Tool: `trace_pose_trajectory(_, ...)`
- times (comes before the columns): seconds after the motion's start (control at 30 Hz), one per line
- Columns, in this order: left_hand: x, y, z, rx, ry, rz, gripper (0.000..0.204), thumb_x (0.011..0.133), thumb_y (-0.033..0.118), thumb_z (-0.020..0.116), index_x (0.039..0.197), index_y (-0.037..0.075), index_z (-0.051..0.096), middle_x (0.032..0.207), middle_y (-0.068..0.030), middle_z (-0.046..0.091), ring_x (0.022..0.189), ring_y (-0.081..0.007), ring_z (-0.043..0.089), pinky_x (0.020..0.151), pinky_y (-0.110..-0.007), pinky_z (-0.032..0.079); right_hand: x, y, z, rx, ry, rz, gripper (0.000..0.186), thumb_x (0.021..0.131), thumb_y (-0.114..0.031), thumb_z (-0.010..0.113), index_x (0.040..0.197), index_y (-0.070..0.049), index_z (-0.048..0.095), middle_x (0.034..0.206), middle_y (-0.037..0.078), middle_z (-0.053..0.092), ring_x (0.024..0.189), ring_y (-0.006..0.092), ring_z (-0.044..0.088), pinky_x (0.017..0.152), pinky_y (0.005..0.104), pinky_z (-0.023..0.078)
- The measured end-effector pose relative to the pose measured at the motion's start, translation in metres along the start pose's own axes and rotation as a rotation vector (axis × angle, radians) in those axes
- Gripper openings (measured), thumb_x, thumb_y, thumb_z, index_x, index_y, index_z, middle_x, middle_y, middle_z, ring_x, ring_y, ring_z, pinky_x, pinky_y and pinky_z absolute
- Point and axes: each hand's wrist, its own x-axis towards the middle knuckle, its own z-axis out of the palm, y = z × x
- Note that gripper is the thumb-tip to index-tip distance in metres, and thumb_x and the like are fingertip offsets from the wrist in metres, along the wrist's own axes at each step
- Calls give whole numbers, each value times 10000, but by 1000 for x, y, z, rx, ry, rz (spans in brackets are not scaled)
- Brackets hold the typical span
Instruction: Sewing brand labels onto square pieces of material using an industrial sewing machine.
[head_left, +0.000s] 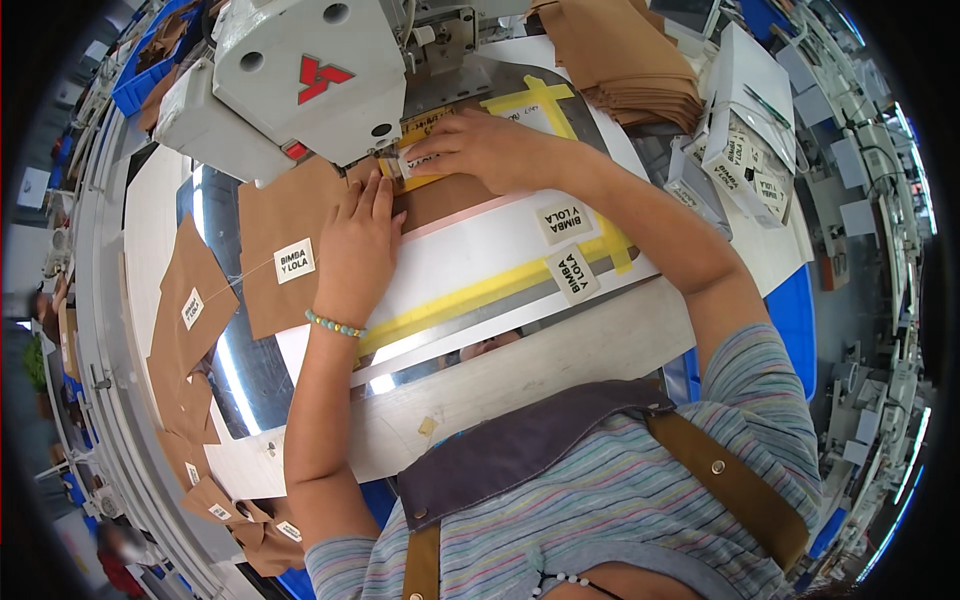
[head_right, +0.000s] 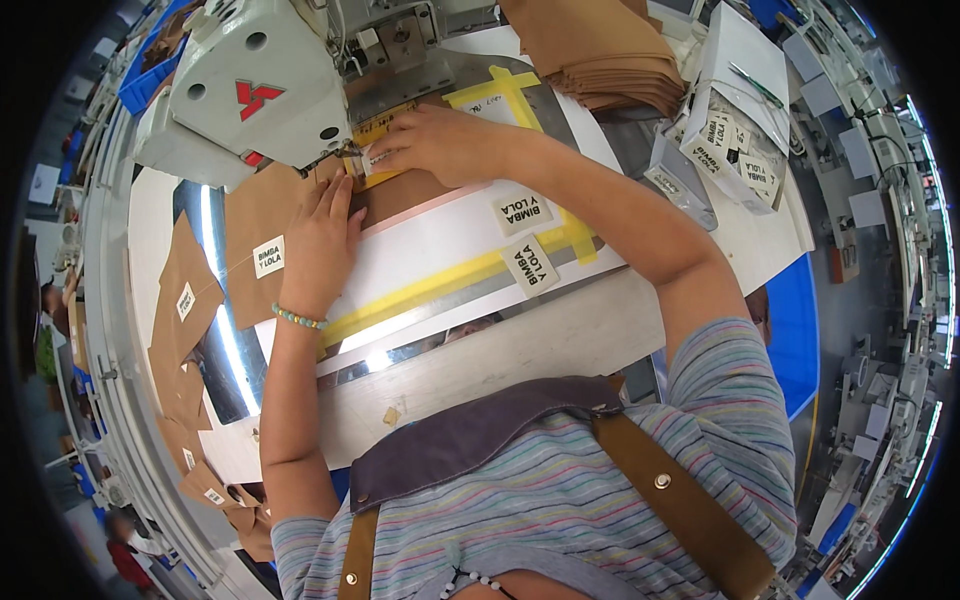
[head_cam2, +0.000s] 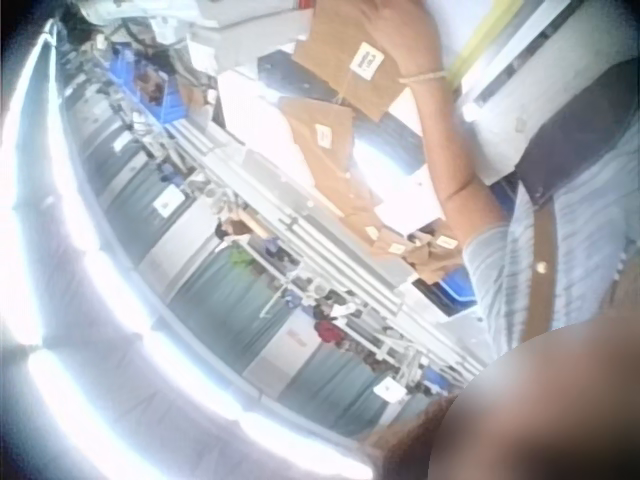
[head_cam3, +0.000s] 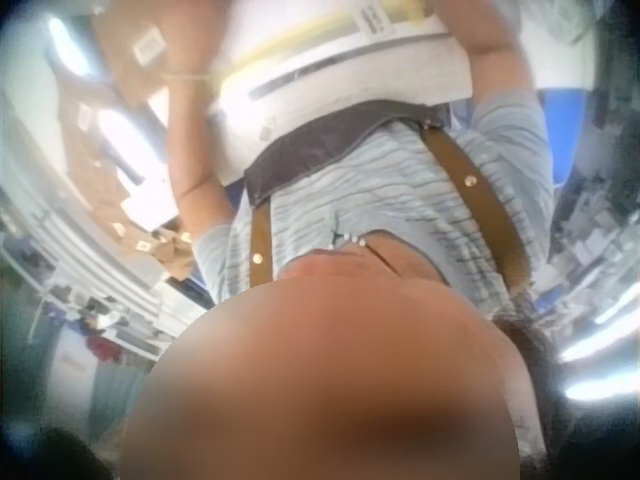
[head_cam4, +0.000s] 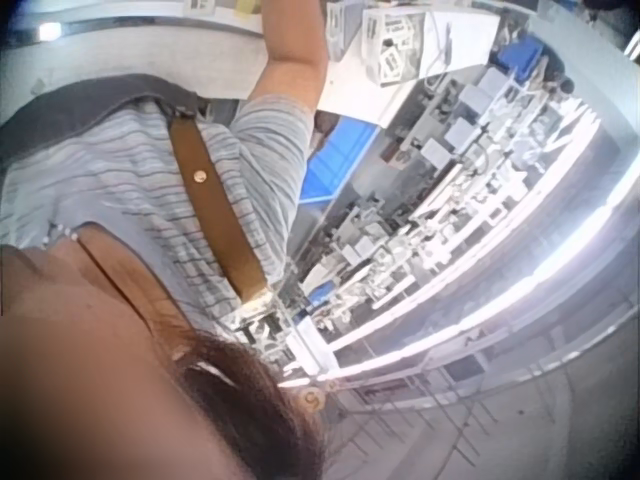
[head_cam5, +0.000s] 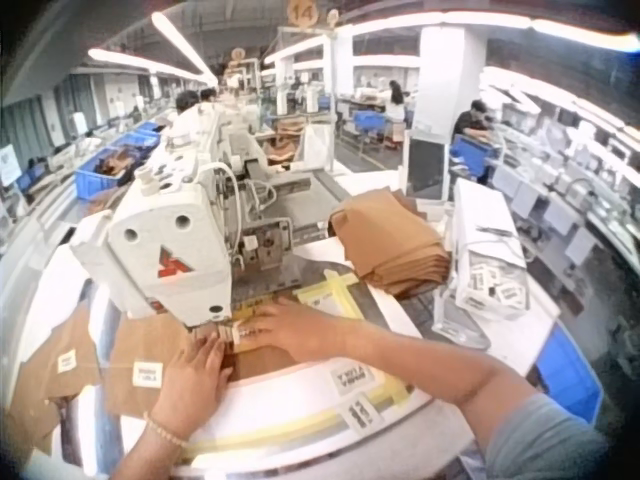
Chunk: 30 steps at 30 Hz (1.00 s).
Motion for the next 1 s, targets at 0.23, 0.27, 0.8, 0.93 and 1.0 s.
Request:
trace_pose_trajectory(0.23, 0, 2, -11, -71, -22, -10, 492, 971, 145, 744, 1406, -48, 619, 1435, -215, 680, 1299, -394, 638, 1084, -469, 538, 5, -3, -5, 20, -16, 28, 581, 913, 80, 590, 1408, -191, 728, 1576, 7, 606, 1431, 268, 533, 1203, 434, 432)
trace_pose_trajectory(0.27, 0, 3, -12, -71, -21, -8, 492, 971, 145, 744, 1406, -48, 619, 1435, -215, 680, 1299, -394, 638, 1084, -469, 538, 5, -3, -5, 45, -9, 25, 571, 913, 76, 590, 1397, -190, 736, 1573, 12, 608, 1435, 266, 530, 1204, 435, 431)
trace_pose_trajectory(0.8, -16, -2, -47, -67, -95, -72, 491, 946, 174, 762, 1383, -25, 658, 1428, -198, 684, 1326, -385, 620, 1092, -487, 529, 17, 5, -1, 67, 46, 84, 557, 889, 86, 586, 1365, -148, 756, 1540, 36, 628, 1440, 268, 523, 1206, 448, 420)
trace_pose_trajectory(0.93, -22, 0, -53, -97, -114, -79, 471, 945, 130, 752, 1380, -21, 653, 1407, -187, 691, 1306, -407, 626, 1099, -486, 524, 17, 12, 4, 45, 83, 109, 560, 883, 90, 588, 1363, -144, 756, 1540, 43, 627, 1434, 279, 525, 1226, 457, 406)
trace_pose_trajectory(1.0, -24, -3, -52, -89, -99, -68, 470, 942, 122, 753, 1379, -20, 654, 1405, -185, 692, 1305, -407, 627, 1101, -485, 521, 17, 16, 4, 73, 91, 103, 560, 880, 96, 574, 1360, -130, 751, 1542, 45, 624, 1422, 297, 530, 1236, 460, 407)
